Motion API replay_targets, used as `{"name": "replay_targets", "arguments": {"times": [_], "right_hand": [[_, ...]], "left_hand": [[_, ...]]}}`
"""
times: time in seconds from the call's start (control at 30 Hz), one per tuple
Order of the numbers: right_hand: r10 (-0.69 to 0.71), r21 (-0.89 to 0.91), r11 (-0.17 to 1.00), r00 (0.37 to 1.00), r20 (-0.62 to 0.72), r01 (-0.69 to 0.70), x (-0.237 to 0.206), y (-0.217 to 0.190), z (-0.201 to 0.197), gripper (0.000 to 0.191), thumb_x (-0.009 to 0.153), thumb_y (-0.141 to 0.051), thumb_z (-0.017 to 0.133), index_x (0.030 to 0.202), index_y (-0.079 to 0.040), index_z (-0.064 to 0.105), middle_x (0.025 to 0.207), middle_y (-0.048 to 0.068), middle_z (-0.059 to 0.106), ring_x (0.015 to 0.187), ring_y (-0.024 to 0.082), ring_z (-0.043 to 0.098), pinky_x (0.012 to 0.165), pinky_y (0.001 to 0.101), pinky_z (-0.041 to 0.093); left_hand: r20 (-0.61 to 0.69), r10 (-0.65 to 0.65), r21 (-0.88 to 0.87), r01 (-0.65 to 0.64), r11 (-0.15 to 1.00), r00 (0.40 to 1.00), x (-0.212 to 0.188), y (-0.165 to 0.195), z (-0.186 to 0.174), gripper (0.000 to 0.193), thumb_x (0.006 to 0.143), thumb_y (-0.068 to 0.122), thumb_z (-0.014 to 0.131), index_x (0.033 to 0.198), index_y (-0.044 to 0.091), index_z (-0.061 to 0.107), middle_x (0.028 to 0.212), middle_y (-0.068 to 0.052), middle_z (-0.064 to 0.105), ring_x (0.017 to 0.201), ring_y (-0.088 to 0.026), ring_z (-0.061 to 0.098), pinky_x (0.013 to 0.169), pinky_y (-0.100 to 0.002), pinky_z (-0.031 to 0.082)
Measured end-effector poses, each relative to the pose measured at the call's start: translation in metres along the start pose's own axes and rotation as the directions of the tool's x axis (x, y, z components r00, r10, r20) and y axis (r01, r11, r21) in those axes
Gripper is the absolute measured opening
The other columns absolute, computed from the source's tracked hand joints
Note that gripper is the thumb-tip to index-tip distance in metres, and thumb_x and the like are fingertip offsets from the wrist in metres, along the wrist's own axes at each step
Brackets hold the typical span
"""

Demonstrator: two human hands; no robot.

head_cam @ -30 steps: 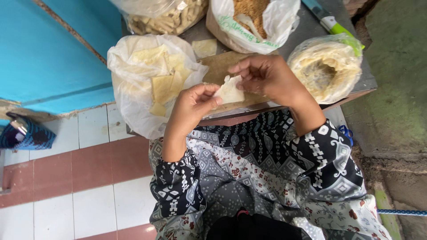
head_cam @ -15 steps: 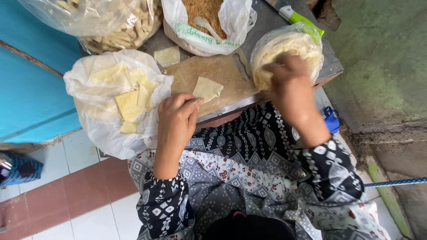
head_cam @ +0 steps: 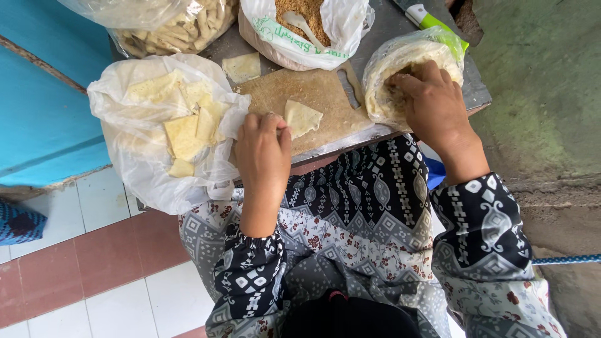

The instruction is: The person sits at a small table and folds pieces of dough by hand, pressing and shaping each piece on a wooden board. They add filling from a bag with a spoon onto a dough piece, fold the dough over it, and place the finished piece aside, repeating the process.

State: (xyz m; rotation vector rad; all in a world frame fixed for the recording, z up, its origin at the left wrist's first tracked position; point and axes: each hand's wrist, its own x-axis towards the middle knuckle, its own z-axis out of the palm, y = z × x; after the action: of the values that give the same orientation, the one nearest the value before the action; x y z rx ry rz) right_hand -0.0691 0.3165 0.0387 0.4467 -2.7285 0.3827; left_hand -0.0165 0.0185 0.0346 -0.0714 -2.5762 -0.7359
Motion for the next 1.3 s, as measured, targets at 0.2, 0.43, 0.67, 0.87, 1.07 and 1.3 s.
{"name": "replay_targets", "arguments": {"times": [0.2, 0.43, 0.67, 0.87, 1.07, 1.3], "right_hand": [[0.046, 0.4, 0.916, 0.998, -0.037, -0.028, 0.001, -0.002, -0.014, 0.021, 0.101, 0.008, 0.054, 0.112, -0.002, 0.068, 0.118, 0.016, 0.058, 0.105, 0.034, 0.062, 0.093, 0.0395, 0.051], [0.06, 0.64, 0.761, 0.994, 0.091, -0.105, 0.006, -0.043, -0.016, 0.032, 0.092, 0.013, 0.048, 0.11, -0.001, 0.07, 0.107, 0.014, 0.054, 0.095, 0.026, 0.054, 0.084, 0.0347, 0.047], [-0.266, 0.578, 0.788, 0.964, 0.014, 0.21, 0.023, -0.12, 0.02, 0.033, 0.09, 0.01, 0.054, 0.117, -0.002, 0.069, 0.122, 0.018, 0.058, 0.119, 0.035, 0.059, 0.1, 0.0422, 0.05], [-0.346, 0.341, 0.885, 0.938, 0.024, 0.317, 0.044, -0.133, 0.031, 0.04, 0.085, -0.003, 0.069, 0.124, -0.012, 0.073, 0.119, 0.015, 0.061, 0.112, 0.036, 0.059, 0.093, 0.0457, 0.049], [-0.389, -0.064, 0.914, 0.91, 0.139, 0.401, 0.038, -0.131, 0.015, 0.055, 0.086, -0.012, 0.063, 0.14, -0.023, 0.068, 0.124, 0.003, 0.063, 0.11, 0.028, 0.057, 0.093, 0.0414, 0.045], [-0.402, -0.199, 0.879, 0.898, 0.18, 0.433, 0.039, -0.137, 0.006, 0.058, 0.087, -0.015, 0.061, 0.143, -0.026, 0.066, 0.125, 0.005, 0.06, 0.115, 0.027, 0.053, 0.095, 0.0408, 0.041]], "left_hand": [[-0.006, -0.033, -0.18, 0.031, 0.983, 0.999, 0.0, -0.008, 0.013, 0.015, 0.096, 0.009, 0.071, 0.104, 0.005, 0.059, 0.096, -0.012, 0.066, 0.087, -0.034, 0.068, 0.075, -0.045, 0.053], [0.154, -0.171, -0.427, 0.222, 0.876, 0.973, 0.001, -0.023, -0.003, 0.033, 0.087, 0.007, 0.072, 0.117, 0.004, 0.058, 0.09, -0.01, 0.072, 0.072, -0.025, 0.073, 0.068, -0.037, 0.057], [0.147, -0.214, -0.365, 0.254, 0.896, 0.966, 0.002, -0.019, -0.013, 0.04, 0.084, 0.01, 0.074, 0.12, 0.005, 0.057, 0.088, -0.01, 0.07, 0.07, -0.027, 0.07, 0.069, -0.041, 0.055], [0.08, -0.178, -0.366, 0.195, 0.91, 0.981, 0.003, -0.023, -0.008, 0.033, 0.087, 0.01, 0.074, 0.116, 0.005, 0.059, 0.088, -0.009, 0.071, 0.08, -0.03, 0.07, 0.073, -0.043, 0.054], [0.005, -0.16, -0.274, 0.155, 0.949, 0.987, -0.001, -0.022, -0.002, 0.028, 0.087, 0.009, 0.073, 0.112, 0.008, 0.06, 0.089, -0.007, 0.071, 0.084, -0.034, 0.069, 0.073, -0.047, 0.053], [0.047, -0.212, -0.245, 0.217, 0.945, 0.976, 0.001, -0.017, -0.005, 0.024, 0.088, 0.013, 0.074, 0.108, 0.009, 0.061, 0.089, -0.008, 0.07, 0.083, -0.033, 0.069, 0.072, -0.047, 0.053]]}}
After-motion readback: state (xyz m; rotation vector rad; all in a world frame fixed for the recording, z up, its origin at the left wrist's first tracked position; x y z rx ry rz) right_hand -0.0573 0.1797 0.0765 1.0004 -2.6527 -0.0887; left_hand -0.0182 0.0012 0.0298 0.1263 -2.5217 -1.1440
